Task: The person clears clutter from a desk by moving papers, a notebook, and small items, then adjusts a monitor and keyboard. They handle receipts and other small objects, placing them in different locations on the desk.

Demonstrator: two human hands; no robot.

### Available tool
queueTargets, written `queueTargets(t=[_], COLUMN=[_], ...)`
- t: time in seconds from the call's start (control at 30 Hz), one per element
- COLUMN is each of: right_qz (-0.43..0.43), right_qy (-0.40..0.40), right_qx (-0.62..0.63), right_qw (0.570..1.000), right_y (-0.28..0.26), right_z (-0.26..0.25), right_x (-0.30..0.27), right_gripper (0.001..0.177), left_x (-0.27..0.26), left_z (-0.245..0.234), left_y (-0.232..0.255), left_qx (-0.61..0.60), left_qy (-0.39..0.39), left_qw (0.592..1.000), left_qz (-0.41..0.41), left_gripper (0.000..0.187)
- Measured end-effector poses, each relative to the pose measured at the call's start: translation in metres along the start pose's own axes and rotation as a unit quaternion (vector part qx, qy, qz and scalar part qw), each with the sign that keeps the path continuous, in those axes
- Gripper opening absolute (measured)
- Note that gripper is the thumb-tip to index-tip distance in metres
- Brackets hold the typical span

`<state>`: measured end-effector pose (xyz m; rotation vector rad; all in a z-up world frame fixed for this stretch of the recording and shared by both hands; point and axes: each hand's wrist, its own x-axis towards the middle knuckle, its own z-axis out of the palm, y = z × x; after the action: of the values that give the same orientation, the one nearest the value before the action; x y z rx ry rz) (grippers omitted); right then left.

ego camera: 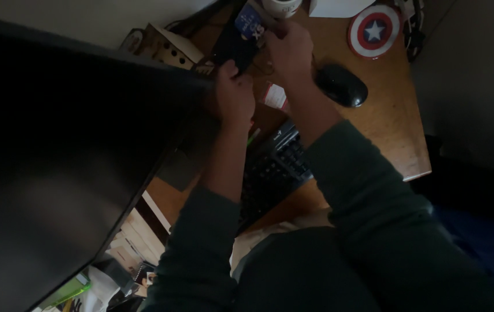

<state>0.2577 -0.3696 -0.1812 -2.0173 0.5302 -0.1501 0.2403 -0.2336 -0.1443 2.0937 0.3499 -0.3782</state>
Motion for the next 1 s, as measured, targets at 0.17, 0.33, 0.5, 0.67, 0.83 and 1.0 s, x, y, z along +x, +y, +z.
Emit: queueTargets(t=[0.17, 0.33, 0.5, 0.67, 0.83, 1.0], right_qz=[0.063, -0.133, -0.229, -0.168, -0.193, -0.108], right_qy=[0.077, 0.013, 0.078, 0.138, 0.098, -0.052], right_qx=[0.052, -0.092, -0.18, -0.227, -0.176, -0.16], right_qw=[0.994, 0.987, 0.953, 0.949, 0.96, 0.98], right_y=[-0.021, -0.009, 0.009, -0.001, -0.014, -0.011], right_z=[-0.006, 0.002, 0.015, 0.015, -0.014, -0.057], right_x=[-0.013, -0.009, 0.0, -0.008, -0.02, -0.052], right_gripper=[0.028, 0.042, 0.037, 0.042, 0.028, 0.011], left_x=[-0.017, -0.012, -0.008, -0.01, -0.01, -0.016], left_z=[-0.011, -0.009, -0.006, -0.001, -0.008, -0.026], left_y=[0.026, 0.017, -0.002, -0.005, -0.005, 0.008], left_qx=[-0.003, 0.013, 0.121, 0.212, 0.197, 0.194], left_qy=[-0.046, -0.082, -0.085, -0.094, -0.121, -0.148], left_qw=[0.999, 0.996, 0.98, 0.963, 0.962, 0.962], left_qz=[-0.015, 0.021, 0.133, 0.135, 0.145, 0.125], left_gripper=[0.052, 0.052, 0.047, 0.048, 0.048, 0.046])
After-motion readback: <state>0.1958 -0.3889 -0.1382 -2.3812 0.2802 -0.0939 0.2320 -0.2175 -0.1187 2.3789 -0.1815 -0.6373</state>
